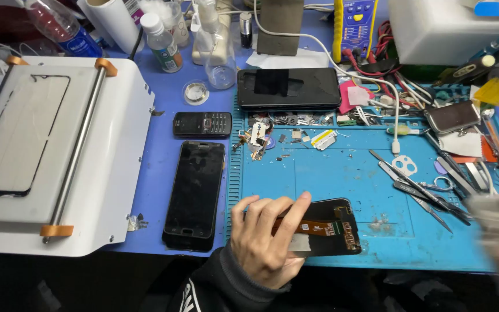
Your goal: Repairing a smartphone screen by cleaning and removing adhesive from the display assembly.
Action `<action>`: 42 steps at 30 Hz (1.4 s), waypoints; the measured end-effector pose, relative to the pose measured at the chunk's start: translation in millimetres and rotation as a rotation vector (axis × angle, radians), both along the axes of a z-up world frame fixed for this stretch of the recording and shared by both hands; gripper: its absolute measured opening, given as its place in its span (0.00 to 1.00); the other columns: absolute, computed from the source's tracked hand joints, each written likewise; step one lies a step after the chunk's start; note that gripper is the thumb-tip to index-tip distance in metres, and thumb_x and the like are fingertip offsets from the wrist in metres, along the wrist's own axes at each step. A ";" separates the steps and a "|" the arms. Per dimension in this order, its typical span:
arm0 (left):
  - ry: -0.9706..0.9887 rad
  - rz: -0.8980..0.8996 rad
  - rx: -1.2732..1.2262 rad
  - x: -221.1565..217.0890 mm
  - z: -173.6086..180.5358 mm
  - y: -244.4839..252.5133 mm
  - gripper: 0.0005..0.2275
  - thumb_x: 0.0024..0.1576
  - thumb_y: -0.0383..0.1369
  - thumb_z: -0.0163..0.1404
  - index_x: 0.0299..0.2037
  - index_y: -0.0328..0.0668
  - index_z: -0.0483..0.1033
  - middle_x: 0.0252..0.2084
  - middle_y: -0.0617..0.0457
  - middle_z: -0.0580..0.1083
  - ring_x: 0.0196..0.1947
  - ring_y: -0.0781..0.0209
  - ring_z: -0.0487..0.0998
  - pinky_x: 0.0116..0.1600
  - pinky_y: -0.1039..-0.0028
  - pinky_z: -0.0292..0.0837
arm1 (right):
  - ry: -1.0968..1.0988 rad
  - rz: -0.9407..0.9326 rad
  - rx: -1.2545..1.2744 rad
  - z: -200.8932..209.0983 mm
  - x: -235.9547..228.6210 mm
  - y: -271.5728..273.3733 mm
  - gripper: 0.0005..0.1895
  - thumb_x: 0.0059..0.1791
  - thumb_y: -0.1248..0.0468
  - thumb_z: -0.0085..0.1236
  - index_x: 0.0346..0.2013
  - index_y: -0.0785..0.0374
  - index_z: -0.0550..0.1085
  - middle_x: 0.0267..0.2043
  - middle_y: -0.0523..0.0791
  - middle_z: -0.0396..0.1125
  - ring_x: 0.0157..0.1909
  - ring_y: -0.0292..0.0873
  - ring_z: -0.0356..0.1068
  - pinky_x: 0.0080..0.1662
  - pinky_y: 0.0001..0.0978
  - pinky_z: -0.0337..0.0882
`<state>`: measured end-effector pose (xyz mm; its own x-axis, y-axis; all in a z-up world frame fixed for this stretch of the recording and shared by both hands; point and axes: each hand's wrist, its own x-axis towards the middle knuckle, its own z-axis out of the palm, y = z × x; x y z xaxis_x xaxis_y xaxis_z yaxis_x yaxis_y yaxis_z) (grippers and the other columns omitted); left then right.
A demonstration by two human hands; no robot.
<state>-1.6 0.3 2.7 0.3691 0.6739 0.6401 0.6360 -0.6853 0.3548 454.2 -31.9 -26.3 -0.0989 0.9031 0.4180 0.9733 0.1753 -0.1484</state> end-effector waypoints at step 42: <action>0.016 -0.694 0.047 -19.3 -13.9 15.0 0.27 0.67 0.50 0.35 0.61 0.38 0.76 0.50 0.51 0.74 0.46 0.55 0.77 0.55 0.64 0.71 | -0.018 0.985 -0.597 68.9 -152.2 34.8 0.52 0.27 0.77 0.53 0.68 0.52 0.68 0.52 0.47 0.70 0.47 0.50 0.72 0.49 0.44 0.71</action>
<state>-21.0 15.3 -11.2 0.7140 0.2506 0.6538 0.0502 -0.9497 0.3091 302.0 2.9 42.7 -0.8728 0.4845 -0.0592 0.4563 0.7669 -0.4513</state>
